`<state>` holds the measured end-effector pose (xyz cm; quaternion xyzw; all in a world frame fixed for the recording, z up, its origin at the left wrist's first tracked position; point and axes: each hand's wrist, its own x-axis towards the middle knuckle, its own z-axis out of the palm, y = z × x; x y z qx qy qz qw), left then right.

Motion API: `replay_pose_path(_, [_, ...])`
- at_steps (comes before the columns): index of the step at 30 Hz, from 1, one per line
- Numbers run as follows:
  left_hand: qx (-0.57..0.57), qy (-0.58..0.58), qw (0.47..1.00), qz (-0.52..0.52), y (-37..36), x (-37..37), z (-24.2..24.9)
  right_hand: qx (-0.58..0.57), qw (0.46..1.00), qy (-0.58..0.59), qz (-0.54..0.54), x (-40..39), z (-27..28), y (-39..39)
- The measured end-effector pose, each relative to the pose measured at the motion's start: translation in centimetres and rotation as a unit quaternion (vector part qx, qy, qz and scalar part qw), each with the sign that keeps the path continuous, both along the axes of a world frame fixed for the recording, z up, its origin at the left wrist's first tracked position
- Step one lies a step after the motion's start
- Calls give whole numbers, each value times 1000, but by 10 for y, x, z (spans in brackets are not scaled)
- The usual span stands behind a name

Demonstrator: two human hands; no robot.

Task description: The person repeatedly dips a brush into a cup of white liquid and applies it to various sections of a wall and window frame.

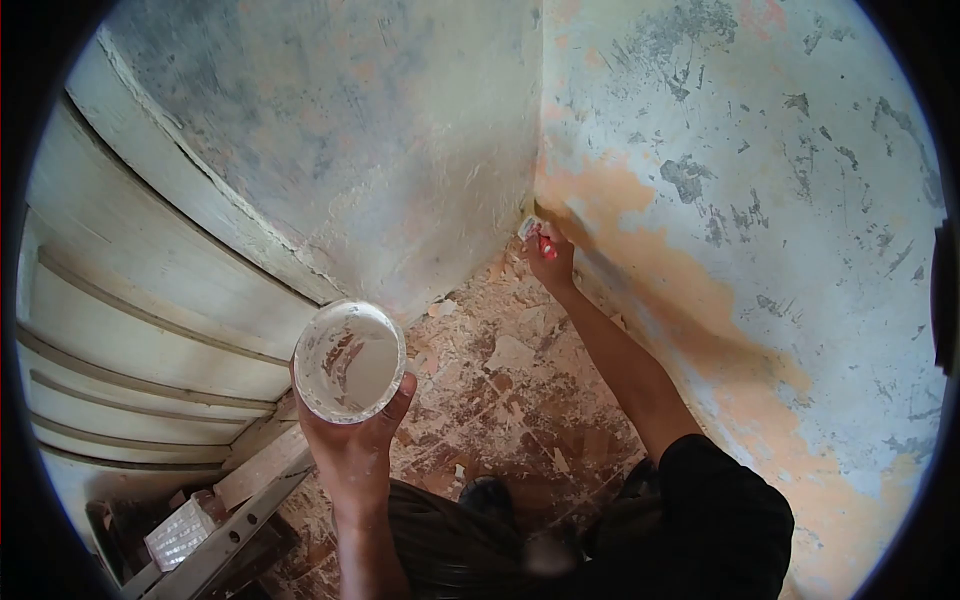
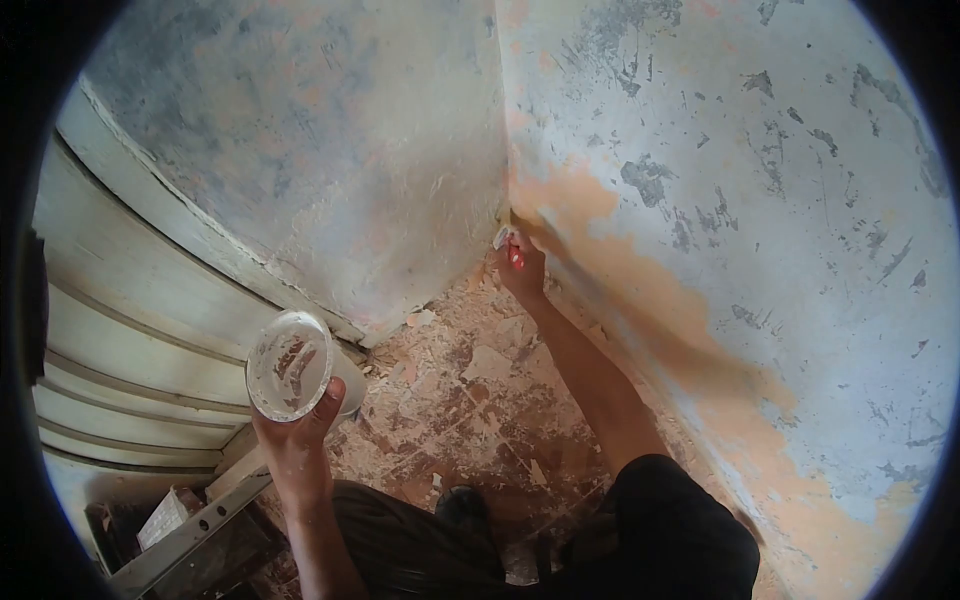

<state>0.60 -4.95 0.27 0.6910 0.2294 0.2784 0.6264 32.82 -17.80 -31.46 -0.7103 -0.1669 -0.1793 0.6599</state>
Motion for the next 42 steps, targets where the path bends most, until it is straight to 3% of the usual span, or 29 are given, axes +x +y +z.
replay_pose_path(2, [-6,2,1000,-6,2,3,-3,154,983,105,4,8,7,9])
replay_pose_path(4, [2,4,1000,-15,2,4,-3,245,967,59,31,19,51,13])
replay_pose_path(6, [9,7,1000,-16,3,6,-6,162,981,73,74,17,122,-2])
replay_pose_path(8, [16,9,1000,-13,3,8,-10,236,968,30,77,0,185,-8])
replay_pose_path(12, [11,4,1000,-4,5,8,-5,290,952,69,64,-40,213,-26])
replay_pose_path(15, [-3,-5,1000,8,4,5,-2,295,921,175,184,-56,180,-57])
replay_pose_path(17, [4,7,1000,6,3,4,0,234,918,212,241,-67,152,-64])
replay_pose_path(22, [6,3,1000,2,-4,4,-2,196,868,241,389,-85,133,-67])
replay_pose_path(29, [-1,-13,1000,15,-6,-1,2,274,776,323,468,-89,145,-75])
replay_pose_path(31, [-6,-16,1000,19,-7,-3,3,305,736,376,474,-89,146,-78])
replay_pose_path(34, [-7,-23,1000,19,-11,-4,5,54,825,411,384,-80,115,-80])
replay_pose_path(37, [-1,-21,1000,13,-14,-7,6,-20,804,480,350,-89,115,-88])
replay_pose_path(40, [-9,-26,1000,12,-13,-8,7,-66,836,490,238,-75,103,-85])
replay_pose_path(42, [3,-25,1000,7,-13,-11,7,-50,829,520,198,-48,70,-79])
